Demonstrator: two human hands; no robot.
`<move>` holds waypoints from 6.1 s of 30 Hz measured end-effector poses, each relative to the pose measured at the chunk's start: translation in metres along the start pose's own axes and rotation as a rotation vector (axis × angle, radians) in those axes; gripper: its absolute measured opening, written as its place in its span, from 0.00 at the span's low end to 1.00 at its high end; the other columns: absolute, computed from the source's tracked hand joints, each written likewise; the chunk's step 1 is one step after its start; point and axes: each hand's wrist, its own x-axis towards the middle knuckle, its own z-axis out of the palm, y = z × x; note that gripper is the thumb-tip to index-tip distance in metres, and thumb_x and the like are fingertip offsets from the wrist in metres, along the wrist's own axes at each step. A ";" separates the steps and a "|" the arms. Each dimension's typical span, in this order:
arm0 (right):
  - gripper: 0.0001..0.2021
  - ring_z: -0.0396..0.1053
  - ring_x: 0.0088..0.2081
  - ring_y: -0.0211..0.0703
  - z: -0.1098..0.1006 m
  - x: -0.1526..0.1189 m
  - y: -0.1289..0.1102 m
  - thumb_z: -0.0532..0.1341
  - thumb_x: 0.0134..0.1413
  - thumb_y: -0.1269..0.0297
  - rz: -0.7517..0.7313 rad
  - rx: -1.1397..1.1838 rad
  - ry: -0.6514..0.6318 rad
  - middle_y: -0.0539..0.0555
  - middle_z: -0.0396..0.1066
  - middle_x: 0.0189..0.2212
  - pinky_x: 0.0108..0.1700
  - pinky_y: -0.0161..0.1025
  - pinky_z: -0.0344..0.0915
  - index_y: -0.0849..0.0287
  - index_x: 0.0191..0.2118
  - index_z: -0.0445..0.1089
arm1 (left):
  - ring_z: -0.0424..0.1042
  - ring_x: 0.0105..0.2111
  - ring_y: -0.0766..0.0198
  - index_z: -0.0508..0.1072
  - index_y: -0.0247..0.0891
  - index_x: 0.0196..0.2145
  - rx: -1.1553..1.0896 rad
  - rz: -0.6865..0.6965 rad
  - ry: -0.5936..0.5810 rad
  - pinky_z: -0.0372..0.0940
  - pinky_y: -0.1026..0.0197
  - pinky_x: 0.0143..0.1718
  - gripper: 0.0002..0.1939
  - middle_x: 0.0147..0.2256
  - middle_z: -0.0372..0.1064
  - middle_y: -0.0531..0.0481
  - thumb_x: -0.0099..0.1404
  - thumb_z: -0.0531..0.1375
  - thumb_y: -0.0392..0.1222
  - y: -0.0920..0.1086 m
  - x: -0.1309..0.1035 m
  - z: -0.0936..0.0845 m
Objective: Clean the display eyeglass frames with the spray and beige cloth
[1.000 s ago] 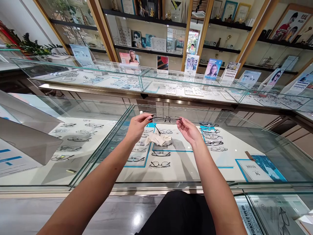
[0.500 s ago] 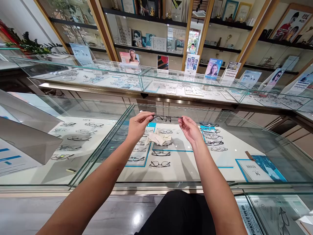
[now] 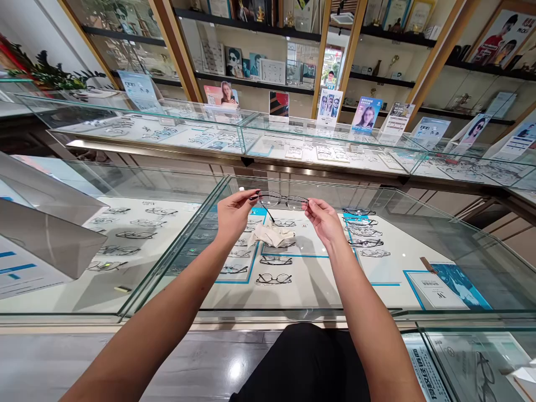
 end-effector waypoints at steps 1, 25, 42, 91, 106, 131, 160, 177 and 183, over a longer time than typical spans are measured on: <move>0.12 0.79 0.36 0.36 0.000 0.000 0.000 0.79 0.43 0.61 0.001 -0.001 0.001 0.50 0.82 0.35 0.39 0.31 0.76 0.53 0.34 0.80 | 0.80 0.44 0.52 0.85 0.41 0.42 -0.014 -0.011 0.003 0.74 0.49 0.50 0.16 0.42 0.82 0.43 0.61 0.71 0.53 -0.001 0.000 0.000; 0.11 0.78 0.36 0.38 0.005 -0.004 0.002 0.78 0.44 0.61 -0.039 -0.055 -0.022 0.51 0.82 0.34 0.39 0.34 0.75 0.53 0.34 0.81 | 0.79 0.42 0.55 0.85 0.41 0.42 0.091 -0.027 0.082 0.73 0.54 0.47 0.15 0.41 0.82 0.45 0.63 0.69 0.52 -0.002 -0.003 0.001; 0.13 0.76 0.39 0.41 0.004 -0.003 0.008 0.78 0.42 0.55 0.044 -0.183 -0.037 0.52 0.81 0.35 0.42 0.38 0.69 0.53 0.34 0.81 | 0.73 0.32 0.66 0.83 0.37 0.41 -0.215 -0.275 0.050 0.66 0.63 0.33 0.22 0.39 0.79 0.46 0.52 0.74 0.53 -0.005 0.005 0.004; 0.11 0.76 0.45 0.48 0.015 -0.020 0.003 0.76 0.47 0.55 0.257 -0.339 -0.532 0.56 0.82 0.41 0.54 0.47 0.67 0.55 0.30 0.80 | 0.74 0.35 0.66 0.82 0.37 0.37 -0.420 -0.622 -0.351 0.70 0.62 0.40 0.20 0.38 0.78 0.48 0.46 0.78 0.47 0.003 -0.010 0.016; 0.09 0.77 0.42 0.50 0.014 -0.011 0.020 0.71 0.49 0.55 -0.159 -0.660 -0.091 0.55 0.82 0.38 0.50 0.48 0.70 0.55 0.31 0.78 | 0.48 0.18 0.74 0.82 0.37 0.39 -0.103 -0.623 -0.488 0.41 0.64 0.21 0.22 0.20 0.58 0.57 0.55 0.72 0.57 0.007 -0.027 0.028; 0.05 0.75 0.46 0.50 0.031 -0.031 0.021 0.61 0.61 0.60 -0.442 -1.145 -0.149 0.51 0.79 0.43 0.52 0.45 0.65 0.49 0.41 0.73 | 0.48 0.18 0.76 0.80 0.35 0.33 -0.128 -0.680 -0.296 0.44 0.65 0.21 0.24 0.20 0.60 0.57 0.48 0.75 0.58 -0.001 -0.032 0.038; 0.13 0.69 0.38 0.43 0.015 -0.013 -0.001 0.68 0.59 0.51 -0.415 -0.704 -0.133 0.53 0.75 0.40 0.41 0.40 0.65 0.53 0.43 0.81 | 0.48 0.20 0.75 0.77 0.33 0.32 -0.223 -0.739 -0.636 0.41 0.66 0.22 0.25 0.20 0.54 0.59 0.52 0.75 0.59 0.007 -0.028 0.031; 0.19 0.61 0.37 0.41 0.008 -0.014 -0.020 0.67 0.61 0.46 -0.417 -0.894 -0.393 0.52 0.67 0.36 0.42 0.40 0.60 0.49 0.52 0.81 | 0.47 0.20 0.76 0.76 0.31 0.30 -0.330 -0.895 -0.928 0.40 0.67 0.21 0.20 0.21 0.58 0.56 0.53 0.76 0.50 0.010 -0.014 0.010; 0.18 0.61 0.37 0.42 0.009 -0.015 -0.020 0.68 0.60 0.46 -0.446 -0.907 -0.376 0.51 0.66 0.34 0.43 0.41 0.61 0.51 0.49 0.82 | 0.48 0.20 0.77 0.74 0.30 0.28 -0.351 -0.906 -0.920 0.40 0.67 0.21 0.20 0.25 0.62 0.53 0.53 0.76 0.49 0.009 -0.015 0.011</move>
